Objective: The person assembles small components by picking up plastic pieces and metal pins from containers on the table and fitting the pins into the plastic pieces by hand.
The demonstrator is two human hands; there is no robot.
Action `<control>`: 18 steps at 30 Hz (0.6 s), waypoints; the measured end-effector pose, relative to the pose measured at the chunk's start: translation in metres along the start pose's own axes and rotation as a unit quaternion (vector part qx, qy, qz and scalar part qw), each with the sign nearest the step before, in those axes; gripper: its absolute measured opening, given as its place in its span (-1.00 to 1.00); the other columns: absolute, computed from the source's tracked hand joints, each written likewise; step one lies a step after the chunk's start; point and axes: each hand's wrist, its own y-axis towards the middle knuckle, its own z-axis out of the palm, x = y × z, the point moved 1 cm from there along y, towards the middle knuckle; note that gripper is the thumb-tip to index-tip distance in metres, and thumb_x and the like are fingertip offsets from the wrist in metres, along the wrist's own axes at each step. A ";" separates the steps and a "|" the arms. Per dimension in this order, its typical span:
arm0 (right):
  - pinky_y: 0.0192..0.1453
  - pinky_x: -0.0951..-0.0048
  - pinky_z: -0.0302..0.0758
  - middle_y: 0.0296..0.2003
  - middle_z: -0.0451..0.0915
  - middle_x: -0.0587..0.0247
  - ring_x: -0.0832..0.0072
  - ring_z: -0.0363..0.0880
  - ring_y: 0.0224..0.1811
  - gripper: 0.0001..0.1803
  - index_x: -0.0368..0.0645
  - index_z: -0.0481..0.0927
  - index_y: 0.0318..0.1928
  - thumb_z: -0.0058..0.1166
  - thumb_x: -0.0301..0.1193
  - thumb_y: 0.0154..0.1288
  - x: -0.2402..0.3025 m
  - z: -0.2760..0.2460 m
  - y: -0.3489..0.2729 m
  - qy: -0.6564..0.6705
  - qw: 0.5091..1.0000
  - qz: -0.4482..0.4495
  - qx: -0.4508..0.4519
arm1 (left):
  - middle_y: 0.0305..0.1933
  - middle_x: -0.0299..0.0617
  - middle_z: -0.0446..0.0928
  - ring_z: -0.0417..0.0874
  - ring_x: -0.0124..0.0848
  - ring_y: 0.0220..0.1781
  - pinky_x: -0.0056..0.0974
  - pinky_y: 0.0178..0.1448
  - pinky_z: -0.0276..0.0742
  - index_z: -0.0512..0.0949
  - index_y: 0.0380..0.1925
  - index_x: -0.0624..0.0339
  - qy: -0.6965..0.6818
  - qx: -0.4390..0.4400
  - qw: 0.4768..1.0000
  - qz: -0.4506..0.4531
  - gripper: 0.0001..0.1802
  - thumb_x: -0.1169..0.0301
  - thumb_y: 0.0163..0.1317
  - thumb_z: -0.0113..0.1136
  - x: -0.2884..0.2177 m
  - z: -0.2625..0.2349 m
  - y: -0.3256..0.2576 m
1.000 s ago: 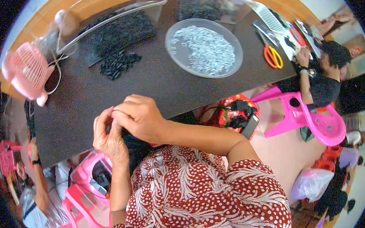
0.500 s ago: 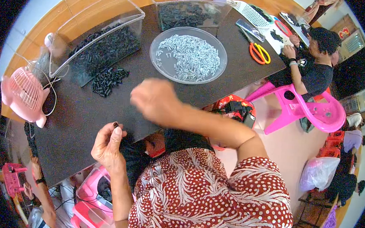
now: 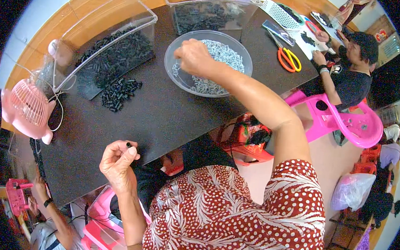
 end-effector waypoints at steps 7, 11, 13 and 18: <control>-0.22 0.23 0.44 -0.52 0.53 0.16 0.20 0.51 -0.34 -0.90 -0.14 0.61 -0.46 0.03 -0.48 -0.01 -0.015 -0.017 -0.021 0.094 0.994 0.032 -0.039 | -0.44 -0.17 0.53 0.60 -0.42 -0.40 -0.45 -0.46 0.53 0.55 -0.32 0.35 -0.016 -0.003 0.999 -0.032 -0.75 0.66 -0.07 0.29 0.002 0.005 0.004; -0.23 0.25 0.45 -0.53 0.53 0.17 0.21 0.52 -0.34 -0.92 -0.16 0.60 -0.47 0.06 -0.48 -0.03 -0.002 -0.023 -0.025 0.103 0.993 0.008 0.058 | -0.44 -0.14 0.54 0.59 -0.41 -0.43 -0.45 -0.45 0.51 0.55 -0.29 0.36 -0.033 -0.004 0.998 -0.050 -0.77 0.62 -0.02 0.27 0.007 0.005 0.005; -0.24 0.24 0.44 -0.51 0.52 0.17 0.20 0.51 -0.35 -0.92 -0.16 0.59 -0.46 0.08 -0.49 -0.06 0.001 -0.022 -0.027 0.121 0.992 -0.028 0.034 | -0.43 -0.11 0.55 0.57 -0.42 -0.46 -0.45 -0.44 0.50 0.55 -0.28 0.37 -0.025 -0.006 0.998 -0.056 -0.78 0.60 0.00 0.27 0.004 0.005 0.003; -0.31 0.19 0.44 -0.52 0.48 0.14 0.14 0.49 -0.37 -0.94 -0.15 0.52 -0.54 0.12 -0.46 -0.09 0.007 -0.013 -0.029 0.024 0.992 -0.104 0.072 | -0.41 -0.04 0.57 0.52 -0.44 -0.53 -0.43 -0.35 0.47 0.54 -0.25 0.40 -0.027 -0.007 0.997 -0.074 -0.77 0.54 0.06 0.23 0.000 0.004 0.003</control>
